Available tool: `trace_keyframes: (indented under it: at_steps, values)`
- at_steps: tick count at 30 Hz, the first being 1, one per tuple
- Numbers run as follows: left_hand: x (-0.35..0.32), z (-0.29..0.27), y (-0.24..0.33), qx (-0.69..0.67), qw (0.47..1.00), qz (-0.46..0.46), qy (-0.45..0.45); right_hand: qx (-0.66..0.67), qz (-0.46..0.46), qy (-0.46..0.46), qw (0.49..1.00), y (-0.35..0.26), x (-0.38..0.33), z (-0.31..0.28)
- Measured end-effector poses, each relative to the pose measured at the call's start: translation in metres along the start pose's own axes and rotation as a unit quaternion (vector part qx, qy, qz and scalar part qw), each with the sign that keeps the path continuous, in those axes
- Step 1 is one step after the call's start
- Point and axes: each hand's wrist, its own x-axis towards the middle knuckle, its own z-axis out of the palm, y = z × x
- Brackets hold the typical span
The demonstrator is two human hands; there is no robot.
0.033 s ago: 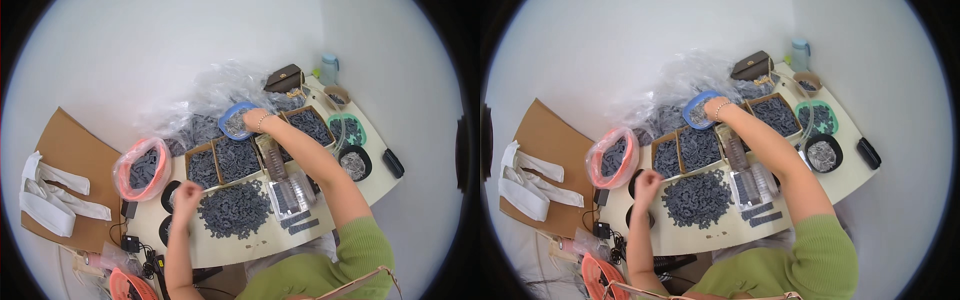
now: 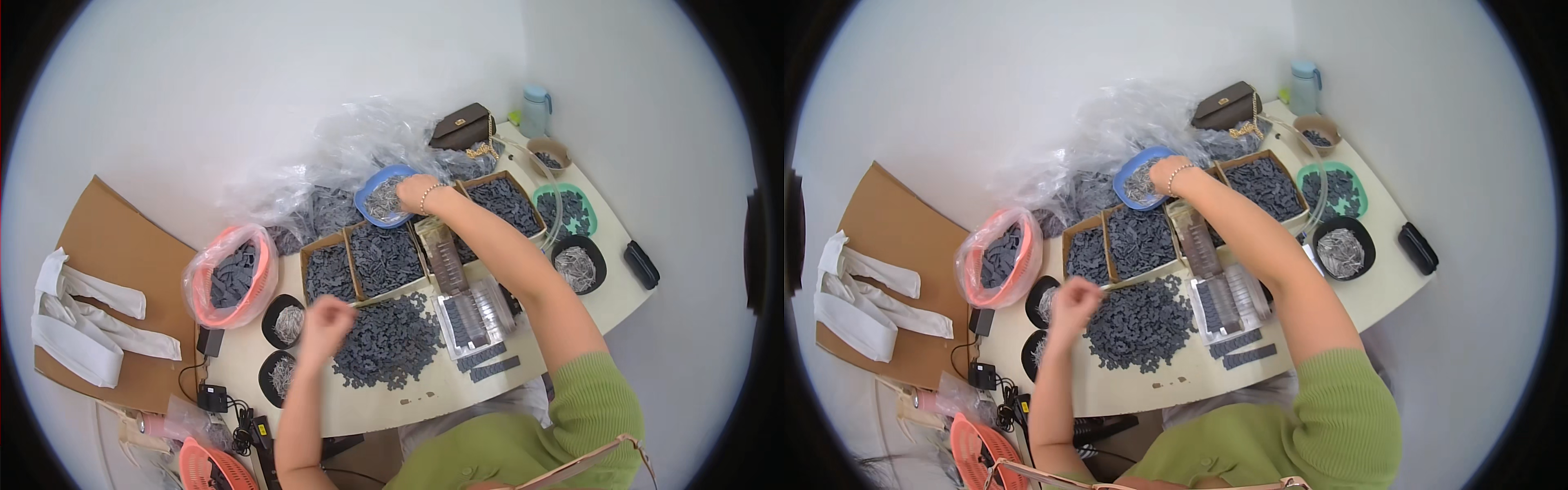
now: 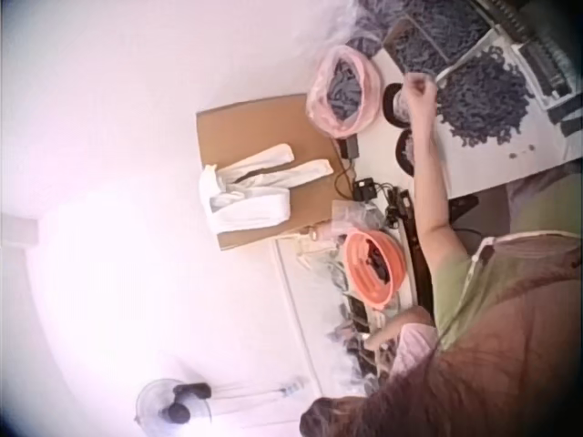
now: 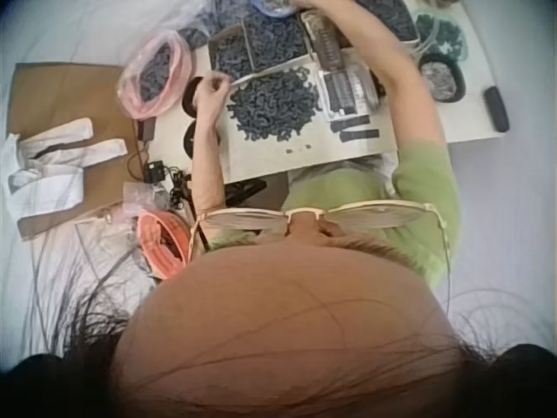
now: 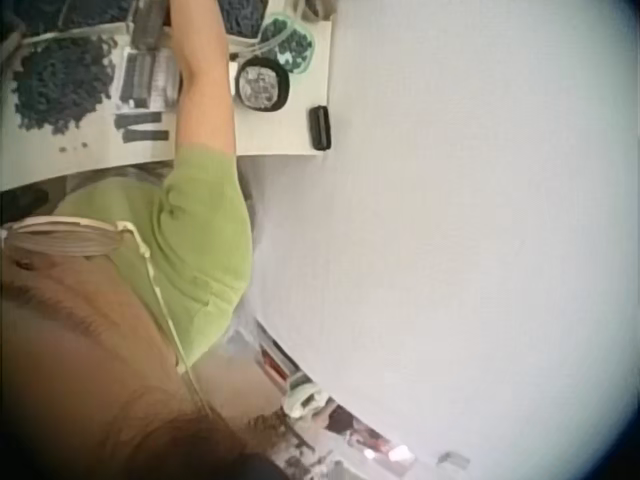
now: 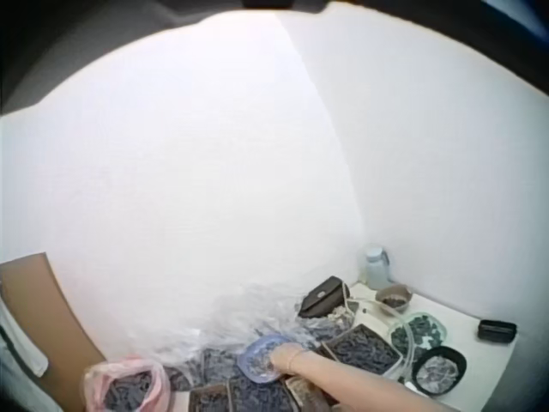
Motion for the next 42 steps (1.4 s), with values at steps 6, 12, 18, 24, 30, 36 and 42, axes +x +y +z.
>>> trace_keyframes:
  at_steps: [6, 12, 18, 24, 30, 36, 42]
  values:
    - [-0.02, 0.146, 0.008, 0.059, 0.984, 0.094, -0.141, 0.101, -0.028, 0.127, 0.986, 0.013, -0.028, -0.006]
    - [-0.019, 0.159, 0.005, 0.256, 0.924, 0.276, -0.059, 0.127, -0.146, -0.02, 0.981, -0.018, -0.143, -0.029]
    - [-0.026, 0.161, 0.011, 0.307, 0.891, 0.331, -0.053, -0.006, -0.182, 0.043, 0.982, -0.038, -0.207, 0.03]
    - [-0.047, 0.16, 0.012, 0.469, 0.785, 0.402, -0.045, 0.05, -0.158, 0.083, 0.983, -0.043, -0.215, 0.039]
    - [-0.05, 0.154, 0.018, 0.523, 0.748, 0.403, -0.061, 0.149, -0.169, 0.122, 0.967, -0.032, -0.221, 0.051]
    - [-0.057, 0.161, 0.018, 0.504, 0.77, 0.384, -0.078, 0.167, -0.183, 0.153, 0.957, -0.031, -0.226, 0.051]
    - [-0.048, 0.151, 0.014, 0.416, 0.854, 0.301, -0.084, 0.112, -0.131, 0.158, 0.972, -0.018, -0.25, 0.032]
